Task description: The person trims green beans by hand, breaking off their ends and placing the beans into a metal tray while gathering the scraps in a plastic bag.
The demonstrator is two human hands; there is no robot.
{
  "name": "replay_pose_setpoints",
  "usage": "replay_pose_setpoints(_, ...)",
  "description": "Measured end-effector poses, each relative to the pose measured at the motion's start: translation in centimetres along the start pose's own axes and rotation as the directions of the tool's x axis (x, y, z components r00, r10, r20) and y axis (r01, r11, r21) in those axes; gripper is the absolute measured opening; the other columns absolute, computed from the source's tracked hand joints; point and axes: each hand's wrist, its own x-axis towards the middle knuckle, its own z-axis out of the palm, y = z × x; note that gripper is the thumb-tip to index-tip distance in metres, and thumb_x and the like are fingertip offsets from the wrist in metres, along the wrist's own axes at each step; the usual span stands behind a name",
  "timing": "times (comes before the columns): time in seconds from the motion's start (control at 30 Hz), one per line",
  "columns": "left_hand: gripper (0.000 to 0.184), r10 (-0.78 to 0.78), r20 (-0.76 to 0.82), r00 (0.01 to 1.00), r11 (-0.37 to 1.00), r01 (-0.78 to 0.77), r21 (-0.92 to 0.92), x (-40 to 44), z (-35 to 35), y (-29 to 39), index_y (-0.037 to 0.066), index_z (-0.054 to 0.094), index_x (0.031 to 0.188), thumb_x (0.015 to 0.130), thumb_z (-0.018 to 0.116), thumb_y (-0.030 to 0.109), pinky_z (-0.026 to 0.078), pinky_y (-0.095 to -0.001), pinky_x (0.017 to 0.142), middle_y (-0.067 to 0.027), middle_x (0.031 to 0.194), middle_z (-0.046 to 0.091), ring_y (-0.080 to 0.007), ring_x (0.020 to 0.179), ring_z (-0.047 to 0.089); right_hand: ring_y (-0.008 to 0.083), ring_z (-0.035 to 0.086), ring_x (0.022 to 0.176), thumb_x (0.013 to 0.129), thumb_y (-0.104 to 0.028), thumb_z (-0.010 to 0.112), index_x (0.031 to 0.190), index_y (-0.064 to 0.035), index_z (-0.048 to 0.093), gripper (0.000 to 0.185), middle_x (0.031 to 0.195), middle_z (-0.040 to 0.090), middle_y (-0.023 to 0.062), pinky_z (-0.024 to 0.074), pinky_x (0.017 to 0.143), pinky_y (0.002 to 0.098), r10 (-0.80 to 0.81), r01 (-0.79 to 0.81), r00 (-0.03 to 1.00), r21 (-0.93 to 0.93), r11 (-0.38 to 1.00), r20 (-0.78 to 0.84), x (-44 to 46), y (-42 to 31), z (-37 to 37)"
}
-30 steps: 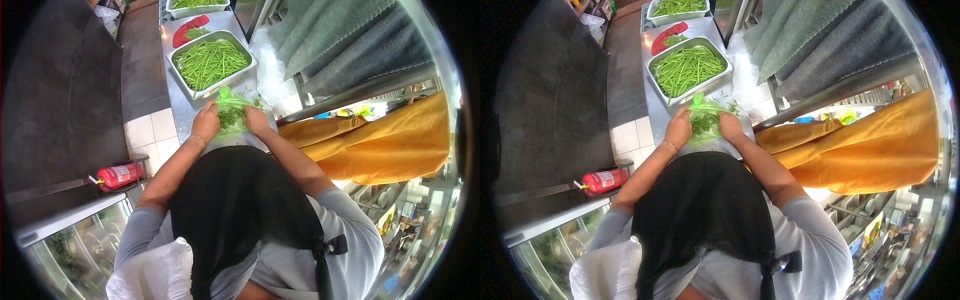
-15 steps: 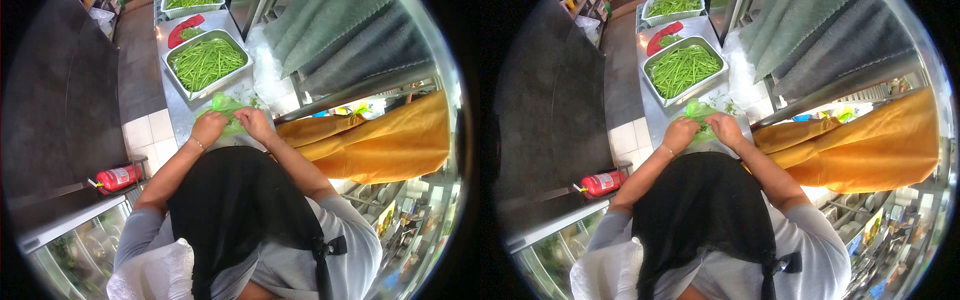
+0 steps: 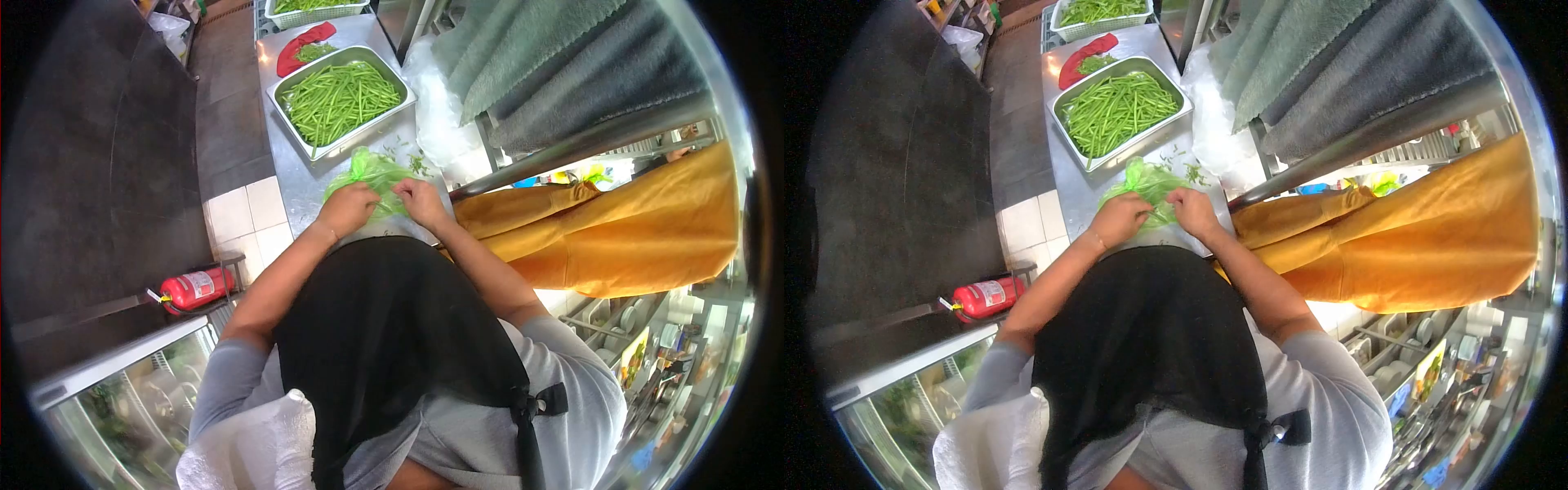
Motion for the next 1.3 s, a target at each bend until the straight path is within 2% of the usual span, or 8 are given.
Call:
replay_pose_setpoints(0.2, 0.014, -0.069, 0.180, 0.981, 0.971, 0.025, 0.238, 1.1, 2.5, -1.3, 0.006, 0.073, 0.098, 0.087, 0.065, 0.006, 0.060, -0.0473, 0.083, -0.0118, 0.095, 0.066, -0.0354, 0.099, 0.071, 0.0332, 0.076, 0.098, 0.095, -0.009, 0.065, 0.121, -0.0047, 0.075, 0.028, 0.112, 0.077, 0.0193, 0.0593, 0.087, 0.0414, -0.020, 0.020, 0.999, 0.018, 1.000, 0.026, -0.2, -0.1, -0.6)
replay_pose_setpoints(0.33, 0.005, -0.129, -0.012, 0.992, 0.991, 0.129, -0.030, 1.3, 1.5, -1.0, 0.003, 0.066, 0.098, 0.094, 0.064, 0.004, 0.061, -0.0401, 0.078, -0.0110, 0.100, 0.071, -0.0297, 0.091, 0.072, 0.0311, 0.076, 0.096, 0.097, -0.010, 0.065, 0.123, -0.0040, 0.075, 0.029, 0.112, 0.078, 0.0185, 0.0585, 0.086, 0.0395, -0.068, 0.061, 0.990, -0.060, 0.996, -0.124, -0.1, -0.4, -1.2)
replay_pose_setpoints(0.4, 0.004, -0.584, 0.212, 0.784, 0.270, 0.434, -0.860, 1.2, 1.3, -1.1, 0.004, 0.061, 0.102, 0.103, 0.063, 0.007, 0.061, -0.0313, 0.076, -0.0128, 0.110, 0.075, -0.0192, 0.084, 0.072, 0.0367, 0.074, 0.097, 0.097, -0.019, 0.068, 0.121, -0.0045, 0.075, 0.029, 0.108, 0.076, 0.0226, 0.0583, 0.088, 0.0432, 0.078, -0.058, 0.993, 0.210, 0.976, -0.087, -0.3, -1.3, -2.0)
replay_pose_setpoints(0.63, 0.006, -0.594, 0.242, 0.767, -0.058, 0.259, -0.964, 0.3, -0.3, 0.0, 0.008, 0.058, 0.112, 0.108, 0.061, 0.012, 0.060, -0.0295, 0.085, -0.0145, 0.118, 0.074, -0.0131, 0.089, 0.069, 0.0174, 0.073, 0.085, 0.099, -0.023, 0.077, 0.119, -0.0031, 0.077, 0.028, 0.097, 0.079, 0.0116, 0.0580, 0.080, 0.0332, -0.029, -0.043, 0.987, 0.427, 0.903, 0.161, -0.2, -4.4, -1.2)
replay_pose_setpoints(0.7, 0.006, -0.595, 0.249, 0.764, -0.122, 0.221, -0.968, 0.3, -0.4, 0.2, 0.008, 0.059, 0.112, 0.108, 0.061, 0.011, 0.060, -0.0290, 0.085, -0.0155, 0.119, 0.074, -0.0136, 0.091, 0.070, 0.0129, 0.071, 0.083, 0.099, -0.018, 0.077, 0.116, -0.0012, 0.077, 0.024, 0.094, 0.078, 0.0066, 0.0569, 0.076, 0.0295, 0.012, -0.192, 0.967, 0.701, 0.687, 0.254, 0.2, -4.0, 0.0)
replay_pose_setpoints(0.93, 0.009, -0.613, 0.237, 0.754, -0.059, 0.255, -0.965, -0.1, -0.5, 0.0, 0.008, 0.059, 0.112, 0.106, 0.065, 0.010, 0.059, -0.0277, 0.079, -0.0126, 0.109, 0.076, -0.0142, 0.085, 0.071, 0.0114, 0.066, 0.077, 0.100, -0.017, 0.076, 0.114, -0.0015, 0.077, 0.021, 0.094, 0.077, 0.0055, 0.0553, 0.073, 0.0282, 0.158, -0.296, 0.953, 0.683, 0.668, 0.258, 0.3, -5.2, -0.1)
replay_pose_setpoints(1.0, 0.015, -0.629, 0.247, 0.737, 0.097, 0.390, -0.916, -0.3, -0.4, 0.3, 0.006, 0.061, 0.111, 0.101, 0.071, 0.011, 0.059, -0.0272, 0.072, -0.0097, 0.098, 0.077, -0.0131, 0.078, 0.071, 0.0122, 0.065, 0.075, 0.099, -0.016, 0.076, 0.116, -0.0039, 0.076, 0.021, 0.094, 0.077, 0.0070, 0.0551, 0.072, 0.0298, 0.021, 0.007, 0.999, 0.530, 0.848, -0.047, 0.3, -5.9, -0.8)
replay_pose_setpoints(1.3, 0.019, -0.590, 0.171, 0.789, 0.415, 0.478, -0.774, -0.9, -0.3, 2.0, 0.002, 0.069, 0.108, 0.098, 0.077, 0.016, 0.057, -0.0305, 0.064, -0.0094, 0.085, 0.076, -0.0166, 0.067, 0.070, 0.0139, 0.066, 0.072, 0.096, -0.012, 0.075, 0.100, -0.0039, 0.078, 0.009, 0.082, 0.075, 0.0070, 0.0549, 0.070, 0.0318, -0.055, 0.014, 0.995, 0.451, 0.892, 0.078, 2.0, -7.5, -2.7)
